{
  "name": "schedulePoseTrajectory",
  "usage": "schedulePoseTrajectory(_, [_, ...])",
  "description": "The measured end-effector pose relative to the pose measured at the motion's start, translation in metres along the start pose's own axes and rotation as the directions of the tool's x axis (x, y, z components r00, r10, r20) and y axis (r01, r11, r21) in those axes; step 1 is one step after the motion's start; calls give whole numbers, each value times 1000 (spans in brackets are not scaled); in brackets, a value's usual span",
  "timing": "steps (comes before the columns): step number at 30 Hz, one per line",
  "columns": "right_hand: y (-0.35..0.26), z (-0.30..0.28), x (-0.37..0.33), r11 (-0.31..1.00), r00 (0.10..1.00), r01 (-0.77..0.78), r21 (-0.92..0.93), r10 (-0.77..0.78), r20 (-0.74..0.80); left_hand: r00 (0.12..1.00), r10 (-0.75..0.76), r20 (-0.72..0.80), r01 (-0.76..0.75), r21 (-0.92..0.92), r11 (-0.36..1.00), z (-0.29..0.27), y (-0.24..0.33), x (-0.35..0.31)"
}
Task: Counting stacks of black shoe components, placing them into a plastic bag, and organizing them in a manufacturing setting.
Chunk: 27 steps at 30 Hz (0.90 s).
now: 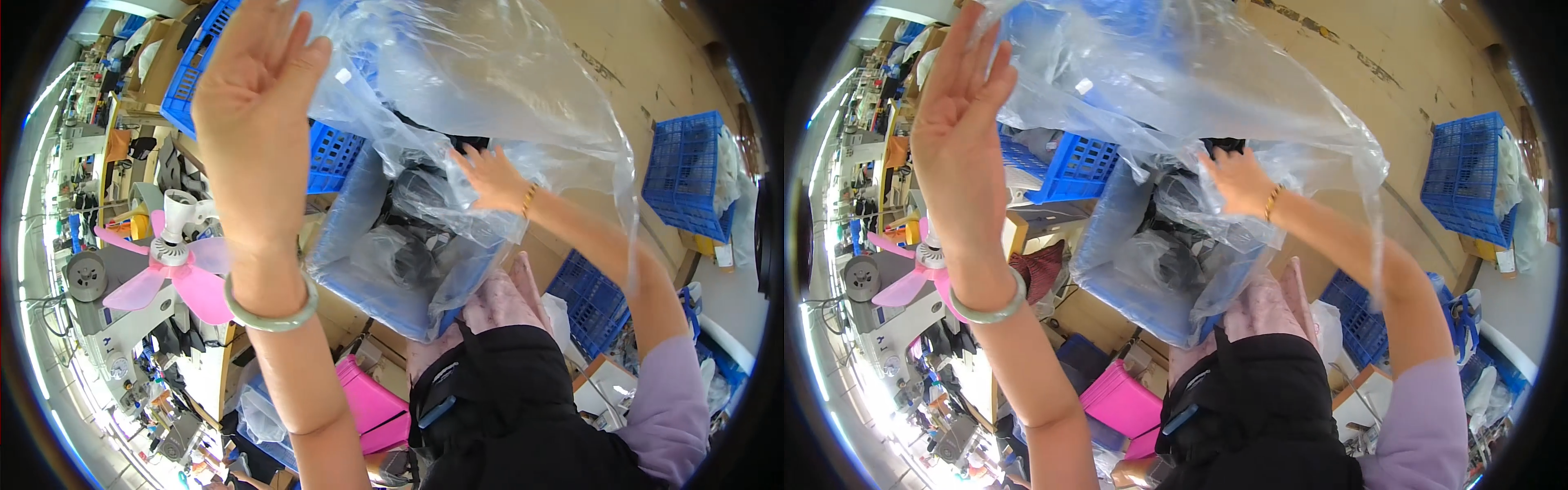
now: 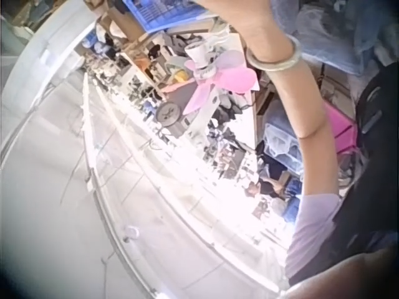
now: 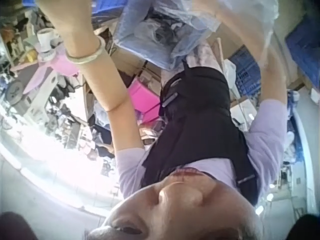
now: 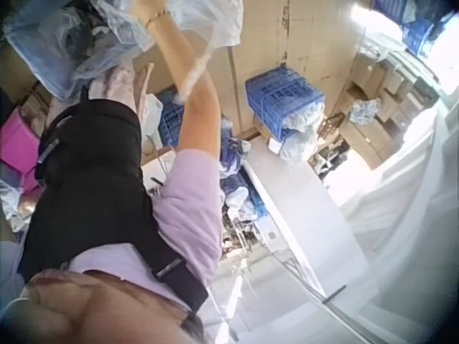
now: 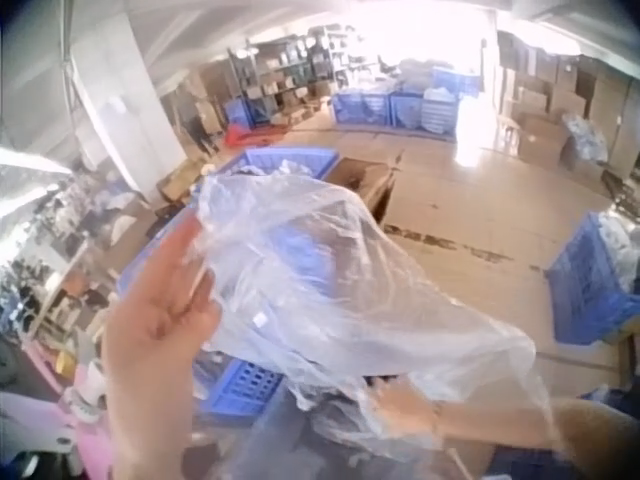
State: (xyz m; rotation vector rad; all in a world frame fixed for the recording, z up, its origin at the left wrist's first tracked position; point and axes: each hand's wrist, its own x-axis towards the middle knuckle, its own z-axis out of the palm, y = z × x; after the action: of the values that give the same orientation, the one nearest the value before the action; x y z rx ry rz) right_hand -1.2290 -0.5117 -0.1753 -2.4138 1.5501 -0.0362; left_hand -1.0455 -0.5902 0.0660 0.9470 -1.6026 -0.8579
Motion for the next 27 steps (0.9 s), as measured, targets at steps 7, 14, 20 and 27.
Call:
schedulePoseTrajectory(7, [-5, 6, -39, 945, 913, 206, 254, -279, 298, 953, 301, -32, -274, 334, 902, -7, 1, 4])
schedulePoseTrajectory(14, [-69, -123, -63, 834, 957, 274, 479, -285, -53, 945, 237, -226, -105, 476, 873, -43, 111, 5])
schedulePoseTrajectory(20, [-155, -210, -116, 765, 921, 385, 516, -349, -171, 805, 502, -315, -118, 745, 656, -138, 185, -56])
schedulePoseTrajectory(27, [-278, -215, -155, 837, 345, 520, -172, -390, -854, 549, 788, -279, 25, 948, 318, -254, 213, -140])
